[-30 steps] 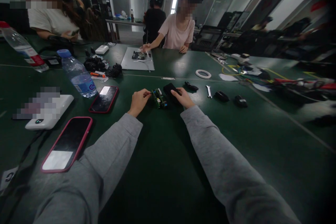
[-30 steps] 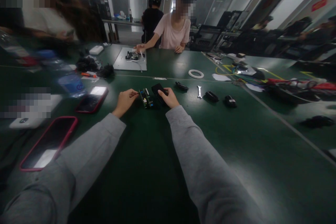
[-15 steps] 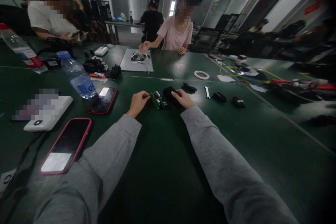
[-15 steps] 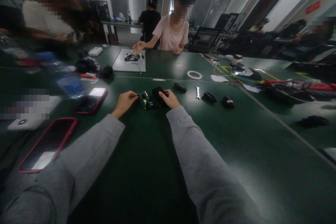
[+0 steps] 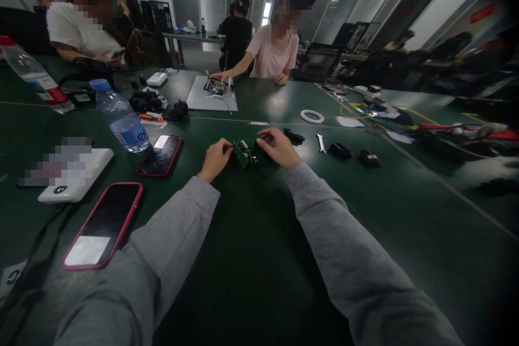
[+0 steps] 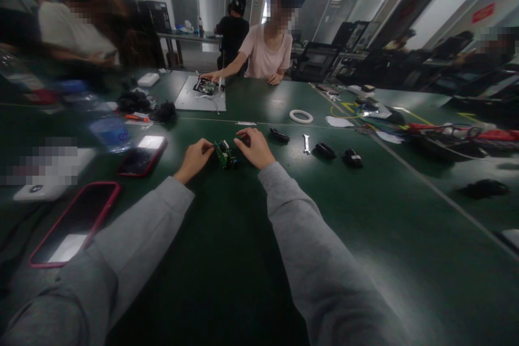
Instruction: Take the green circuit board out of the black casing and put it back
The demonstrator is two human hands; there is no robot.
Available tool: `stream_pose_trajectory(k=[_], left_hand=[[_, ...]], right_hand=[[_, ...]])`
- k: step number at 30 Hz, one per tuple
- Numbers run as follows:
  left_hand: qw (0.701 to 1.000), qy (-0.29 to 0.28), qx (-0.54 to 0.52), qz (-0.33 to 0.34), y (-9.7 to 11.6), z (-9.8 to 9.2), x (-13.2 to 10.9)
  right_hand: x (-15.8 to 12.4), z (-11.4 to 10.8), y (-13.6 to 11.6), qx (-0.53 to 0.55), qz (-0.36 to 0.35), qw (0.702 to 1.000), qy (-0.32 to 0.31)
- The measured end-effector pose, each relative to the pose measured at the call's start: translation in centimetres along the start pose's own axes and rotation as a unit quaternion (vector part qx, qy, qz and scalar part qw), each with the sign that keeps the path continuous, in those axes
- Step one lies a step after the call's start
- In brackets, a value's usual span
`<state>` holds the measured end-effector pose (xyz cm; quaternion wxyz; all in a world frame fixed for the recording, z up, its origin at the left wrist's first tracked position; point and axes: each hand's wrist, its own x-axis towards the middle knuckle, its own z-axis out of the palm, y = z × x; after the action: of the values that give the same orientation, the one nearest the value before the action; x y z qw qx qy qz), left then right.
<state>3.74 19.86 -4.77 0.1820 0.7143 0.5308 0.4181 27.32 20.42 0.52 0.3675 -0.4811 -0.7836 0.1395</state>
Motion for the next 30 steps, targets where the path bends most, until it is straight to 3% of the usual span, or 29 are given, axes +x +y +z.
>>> stream_pose_trajectory(k=[6, 10, 15, 18, 24, 30], left_hand=[[0.999, 0.033, -0.003, -0.011, 0.0, 0.1, 0.1], [0.998, 0.057, -0.014, -0.006, 0.2, 0.2, 0.1], [0.996, 0.085, -0.014, 0.01, 0.8, 0.1, -0.1], [0.995, 0.095, 0.006, 0.013, 1.3, -0.1, -0.3], [0.992, 0.126, 0.027, -0.02, 1.7, -0.5, -0.4], [0.98, 0.174, -0.05, -0.085, 0.3, -0.4, 0.3]], right_hand=[[-1.6, 2.9, -4.0, -0.078, -0.057, 0.992, -0.08], [-2.7, 4.7, -4.6, -0.154, -0.045, 0.984, -0.08], [-3.2, 5.4, -4.5, -0.198, -0.032, 0.979, -0.044], [-3.2, 5.5, -3.7, -0.164, -0.028, 0.986, -0.016], [-2.5, 5.9, -1.9, 0.015, -0.005, 1.0, 0.001], [-2.5, 6.3, -1.1, 0.093, -0.011, 0.996, -0.012]])
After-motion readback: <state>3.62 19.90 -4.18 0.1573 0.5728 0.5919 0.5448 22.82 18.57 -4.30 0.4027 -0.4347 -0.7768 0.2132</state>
